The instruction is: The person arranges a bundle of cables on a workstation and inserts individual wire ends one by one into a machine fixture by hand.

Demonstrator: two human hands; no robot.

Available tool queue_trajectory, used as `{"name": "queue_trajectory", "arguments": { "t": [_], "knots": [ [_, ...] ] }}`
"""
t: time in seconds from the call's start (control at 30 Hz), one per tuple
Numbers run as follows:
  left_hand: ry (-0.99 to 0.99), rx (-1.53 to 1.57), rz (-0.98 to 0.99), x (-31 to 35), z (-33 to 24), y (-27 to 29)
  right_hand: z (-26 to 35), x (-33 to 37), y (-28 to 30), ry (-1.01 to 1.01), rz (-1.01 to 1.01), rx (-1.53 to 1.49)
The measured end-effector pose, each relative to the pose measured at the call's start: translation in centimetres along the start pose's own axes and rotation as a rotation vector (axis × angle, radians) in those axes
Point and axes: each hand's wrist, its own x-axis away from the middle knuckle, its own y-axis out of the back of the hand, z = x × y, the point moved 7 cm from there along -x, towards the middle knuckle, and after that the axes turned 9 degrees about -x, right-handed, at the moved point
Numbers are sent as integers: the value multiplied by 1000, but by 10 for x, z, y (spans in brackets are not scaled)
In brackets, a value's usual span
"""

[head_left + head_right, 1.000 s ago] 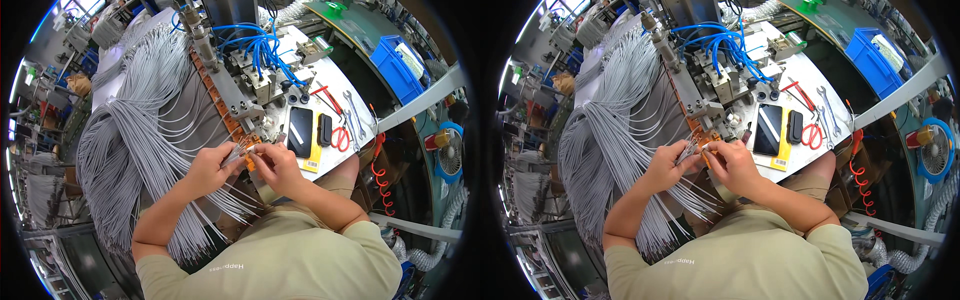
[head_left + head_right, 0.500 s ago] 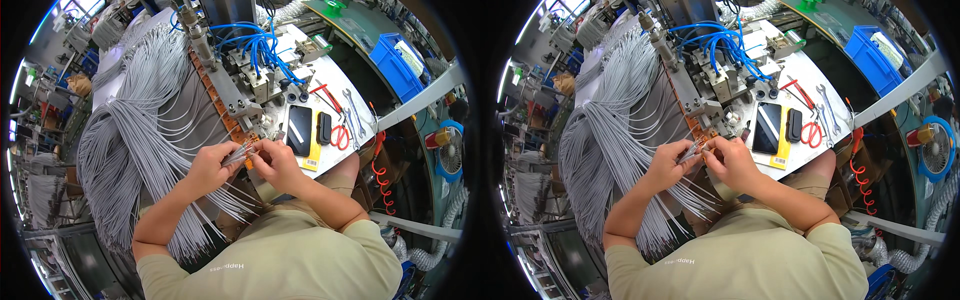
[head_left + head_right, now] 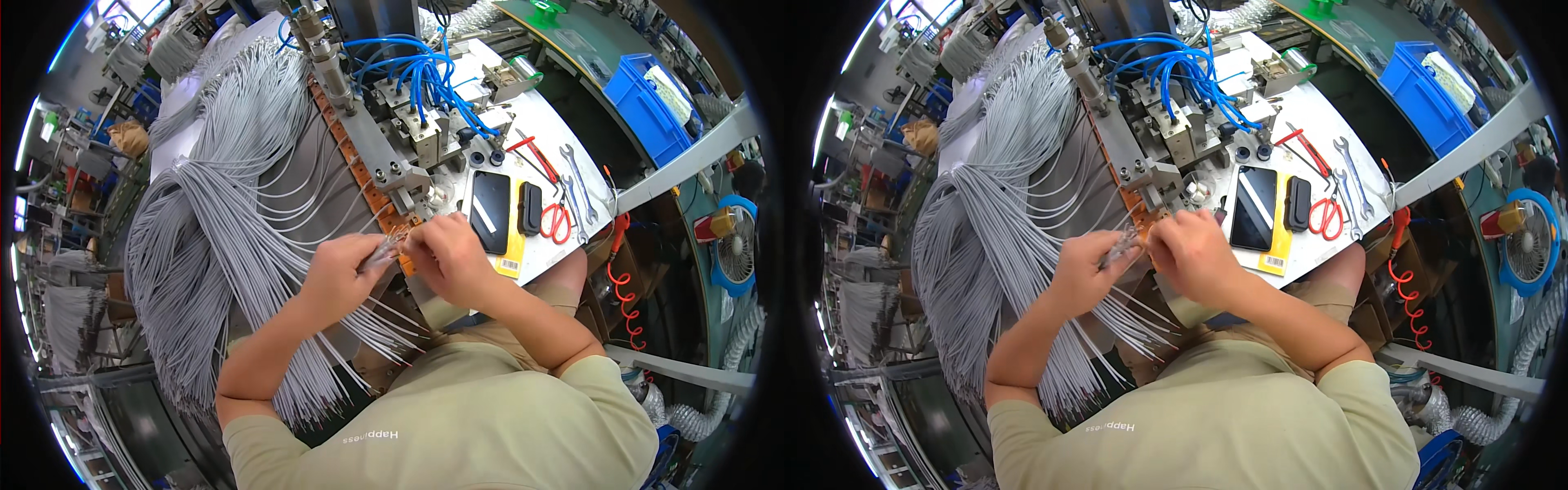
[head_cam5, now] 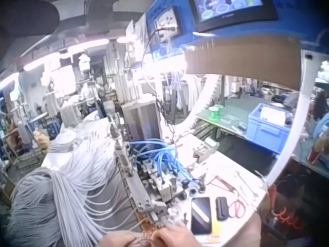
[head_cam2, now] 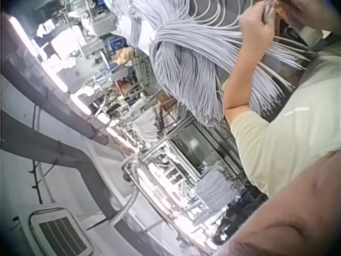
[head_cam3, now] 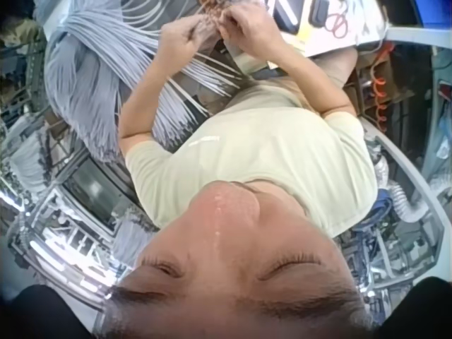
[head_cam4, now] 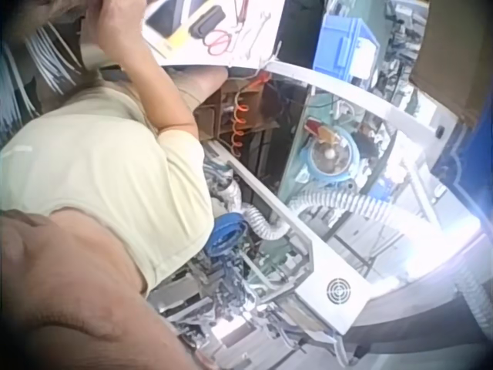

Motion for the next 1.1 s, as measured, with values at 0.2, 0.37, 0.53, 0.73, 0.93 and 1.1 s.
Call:
{"name": "queue_trajectory", "arguments": {
  "t": [0.2,0.37,0.53,0.73,0.93,1.1],
  "knots": [
    [120,97,74,-3,-3,7,-80,34,0,-676,-216,-341],
    [22,-51,236,-4,11,-16,-85,33,-9,-648,-201,-501],
    [-95,-235,158,-3,0,-17,-97,33,-17,-884,-98,-711],
    [-53,-205,156,-1,0,-16,-101,42,-22,-1018,-134,-878],
    [-29,-20,72,-3,3,-11,-34,17,28,-661,-256,-754],
    [-23,-11,54,-7,-1,-6,134,-43,102,390,460,-1858]
  ]
}}
